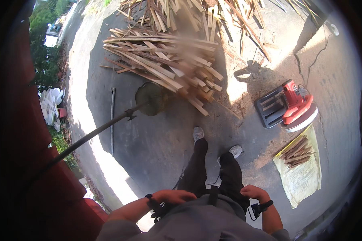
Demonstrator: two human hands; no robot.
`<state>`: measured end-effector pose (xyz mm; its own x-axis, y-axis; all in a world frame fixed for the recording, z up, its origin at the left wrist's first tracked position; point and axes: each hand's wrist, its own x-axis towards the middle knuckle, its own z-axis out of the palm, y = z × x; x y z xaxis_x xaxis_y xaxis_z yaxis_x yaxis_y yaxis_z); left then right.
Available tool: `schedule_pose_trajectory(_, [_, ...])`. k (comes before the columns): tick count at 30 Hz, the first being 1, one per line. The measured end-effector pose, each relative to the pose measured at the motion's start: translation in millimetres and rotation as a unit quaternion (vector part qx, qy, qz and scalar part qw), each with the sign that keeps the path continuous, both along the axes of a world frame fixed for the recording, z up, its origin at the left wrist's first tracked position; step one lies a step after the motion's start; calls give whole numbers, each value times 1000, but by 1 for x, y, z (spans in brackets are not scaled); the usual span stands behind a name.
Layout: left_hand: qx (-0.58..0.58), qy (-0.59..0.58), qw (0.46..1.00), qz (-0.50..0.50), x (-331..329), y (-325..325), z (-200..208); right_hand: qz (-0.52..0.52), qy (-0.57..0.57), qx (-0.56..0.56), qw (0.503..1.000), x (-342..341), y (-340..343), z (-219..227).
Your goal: The person picks up wood planks, aligns them on the base of a miter saw, and cuts them into smaller segments using the powered blade. They then collect the cut pieces and arrange them on a yellow sack on the ground.
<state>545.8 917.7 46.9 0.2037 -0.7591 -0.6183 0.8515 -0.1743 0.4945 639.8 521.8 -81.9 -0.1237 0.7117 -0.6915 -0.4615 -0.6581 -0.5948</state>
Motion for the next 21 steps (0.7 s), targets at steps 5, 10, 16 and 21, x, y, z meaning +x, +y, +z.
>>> schedule_pose_trajectory(5, [-23,-35,998,-41,39,31,-25,-10,-30,-42,999,8,27,2])
schedule_pose_trajectory(10, [-44,-99,989,-97,74,75,-65,0,-25,-118,993,22,87,5])
schedule_pose_trajectory(16, [140,-83,973,161,140,151,-147,-240,-84,-183,950,73,226,-26])
schedule_pose_trajectory(21, [259,-60,909,321,187,219,-213,-250,-209,-106,939,197,365,-93])
